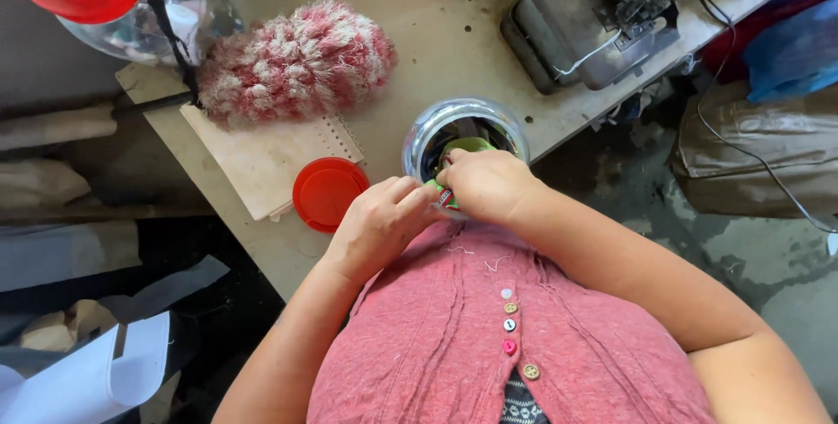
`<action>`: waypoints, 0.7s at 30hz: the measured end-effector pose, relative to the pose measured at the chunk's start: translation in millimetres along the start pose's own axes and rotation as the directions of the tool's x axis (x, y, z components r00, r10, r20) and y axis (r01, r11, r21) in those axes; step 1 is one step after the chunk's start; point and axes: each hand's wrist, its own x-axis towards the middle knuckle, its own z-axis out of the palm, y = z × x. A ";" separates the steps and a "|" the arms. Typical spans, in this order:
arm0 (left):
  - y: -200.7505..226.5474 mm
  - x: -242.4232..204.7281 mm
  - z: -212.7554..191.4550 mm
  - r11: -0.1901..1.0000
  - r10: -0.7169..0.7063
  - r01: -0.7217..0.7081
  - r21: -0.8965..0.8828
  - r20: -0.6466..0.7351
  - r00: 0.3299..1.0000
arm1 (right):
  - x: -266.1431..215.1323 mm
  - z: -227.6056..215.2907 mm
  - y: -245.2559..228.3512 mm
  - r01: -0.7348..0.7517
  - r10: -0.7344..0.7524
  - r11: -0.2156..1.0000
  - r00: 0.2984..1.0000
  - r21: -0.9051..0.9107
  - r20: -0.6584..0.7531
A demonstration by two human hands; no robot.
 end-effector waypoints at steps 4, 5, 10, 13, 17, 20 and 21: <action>0.1 -2.9 0.3 0.999 -0.013 0.012 -0.031 -0.037 0.999 | 4.1 14.4 4.3 -0.016 0.016 1.000 0.999 0.001 -0.049; -1.1 -4.5 1.1 0.999 -0.013 0.012 -0.029 -0.033 0.999 | 9.6 24.8 7.3 -0.014 0.015 1.000 0.999 0.006 -0.049; 4.1 -2.4 0.9 0.999 0.025 -0.027 -0.034 -0.071 0.997 | 19.1 55.9 15.3 0.047 -0.039 0.999 0.959 0.023 -0.280; 13.2 5.8 5.0 0.996 0.092 -0.091 0.017 -0.110 0.990 | 45.8 90.7 36.1 0.025 0.001 0.997 0.944 0.076 -0.330; 29.7 19.7 17.4 0.975 0.203 -0.187 0.118 -0.141 0.969 | 33.3 27.7 37.5 -0.082 0.110 0.913 0.993 0.400 -0.049; 41.0 31.0 25.6 0.950 0.296 -0.268 0.157 -0.197 0.935 | 37.9 35.2 44.3 -0.125 0.113 0.921 0.992 0.370 0.053; 43.8 35.3 28.2 0.939 0.329 -0.292 0.183 -0.220 0.919 | 38.4 42.6 53.1 -0.153 0.144 0.903 0.988 0.403 0.051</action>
